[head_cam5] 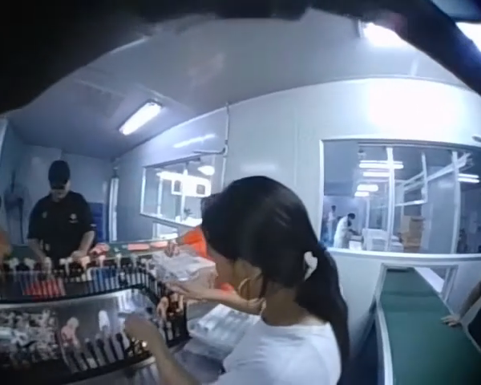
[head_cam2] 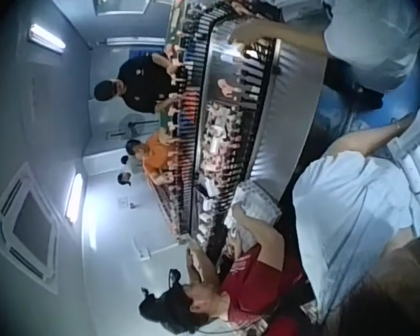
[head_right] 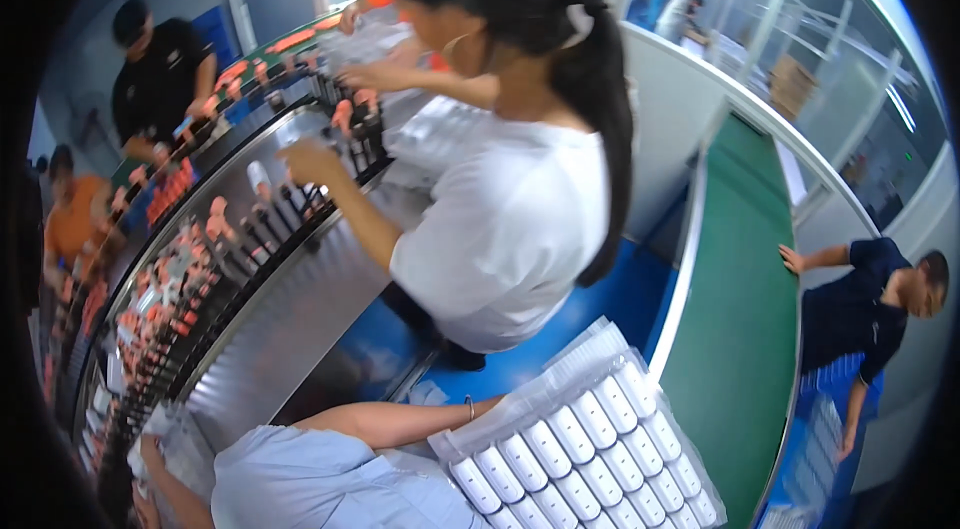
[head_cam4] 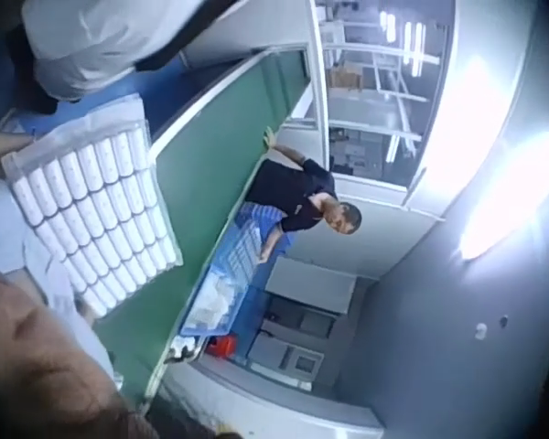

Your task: Sorting and placing small white and orange plastic components into partitioned white trays on an assembly line.

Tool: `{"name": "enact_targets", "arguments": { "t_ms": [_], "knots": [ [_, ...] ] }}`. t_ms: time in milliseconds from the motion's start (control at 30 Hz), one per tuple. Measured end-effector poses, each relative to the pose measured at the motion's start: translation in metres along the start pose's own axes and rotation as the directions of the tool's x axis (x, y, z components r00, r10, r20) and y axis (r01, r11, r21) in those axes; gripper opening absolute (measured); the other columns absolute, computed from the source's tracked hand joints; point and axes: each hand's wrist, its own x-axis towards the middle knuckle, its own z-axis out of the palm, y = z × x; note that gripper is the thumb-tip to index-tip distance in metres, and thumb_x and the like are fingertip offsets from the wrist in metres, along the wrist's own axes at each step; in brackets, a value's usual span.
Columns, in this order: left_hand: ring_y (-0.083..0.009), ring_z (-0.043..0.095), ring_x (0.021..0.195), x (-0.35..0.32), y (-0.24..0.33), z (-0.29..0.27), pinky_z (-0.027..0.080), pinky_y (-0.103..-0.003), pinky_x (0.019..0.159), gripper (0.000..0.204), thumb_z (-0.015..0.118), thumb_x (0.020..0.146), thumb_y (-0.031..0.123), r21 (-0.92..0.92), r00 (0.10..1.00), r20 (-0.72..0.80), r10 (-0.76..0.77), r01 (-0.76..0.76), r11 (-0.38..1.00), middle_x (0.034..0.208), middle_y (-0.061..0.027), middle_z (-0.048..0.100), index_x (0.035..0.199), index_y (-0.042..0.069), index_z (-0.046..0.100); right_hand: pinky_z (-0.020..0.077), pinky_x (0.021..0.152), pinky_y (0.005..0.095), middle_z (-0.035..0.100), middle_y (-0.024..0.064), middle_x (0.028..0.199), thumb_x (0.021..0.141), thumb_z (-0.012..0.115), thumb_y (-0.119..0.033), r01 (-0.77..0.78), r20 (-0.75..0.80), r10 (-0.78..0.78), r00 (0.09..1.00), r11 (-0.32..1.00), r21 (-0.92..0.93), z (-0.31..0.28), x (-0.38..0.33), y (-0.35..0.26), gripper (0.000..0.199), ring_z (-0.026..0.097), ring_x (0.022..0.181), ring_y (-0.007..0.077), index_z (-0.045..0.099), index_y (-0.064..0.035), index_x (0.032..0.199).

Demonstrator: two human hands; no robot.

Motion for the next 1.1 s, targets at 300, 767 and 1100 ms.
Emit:
{"name": "enact_targets", "arguments": {
  "t_ms": [300, 767, 1100],
  "knots": [
    [-0.0152, 0.062, 0.081, -0.131, -0.086, -0.083, 0.048, -0.030, 0.073, 0.028, 0.059, 0.084, 0.030, 0.201, 0.930, -0.349, -0.112, 0.191, 0.961, 0.091, -0.0064, 0.067, 0.096, 0.006, 0.067, 0.0495, 0.071, 0.0289, 0.064, 0.0051, 0.085, 0.089, 0.053, -0.021, 0.373, -0.057, -0.379, 0.924, 0.923, -0.100, 0.012, 0.084, -0.092, 0.023, 0.060, 0.079, 0.0137, 0.064, -0.0031, 0.099],
    [-0.0161, 0.063, 0.080, -0.479, -0.184, -0.127, 0.049, -0.030, 0.072, 0.026, 0.060, 0.083, 0.029, 0.321, 0.620, -0.731, -0.285, 0.681, 0.659, 0.089, -0.0062, 0.067, 0.095, 0.007, 0.067, 0.0490, 0.071, 0.0290, 0.063, 0.0049, 0.085, 0.089, 0.053, -0.018, 0.842, 0.052, -0.848, 0.528, 0.515, -0.164, 0.132, 0.115, -0.332, 0.021, 0.060, 0.079, 0.0134, 0.064, -0.0025, 0.098],
    [-0.0167, 0.063, 0.080, -0.538, -0.195, -0.180, 0.049, -0.030, 0.071, 0.025, 0.060, 0.082, 0.028, 0.500, 0.637, -0.759, -0.134, 0.702, 0.507, 0.088, -0.0060, 0.067, 0.095, 0.008, 0.068, 0.0487, 0.071, 0.0291, 0.063, 0.0048, 0.085, 0.089, 0.054, -0.016, 0.885, -0.089, -0.898, 0.430, 0.439, -0.155, 0.172, 0.085, -0.395, 0.019, 0.059, 0.079, 0.0133, 0.064, -0.0020, 0.097]
  ]
}}
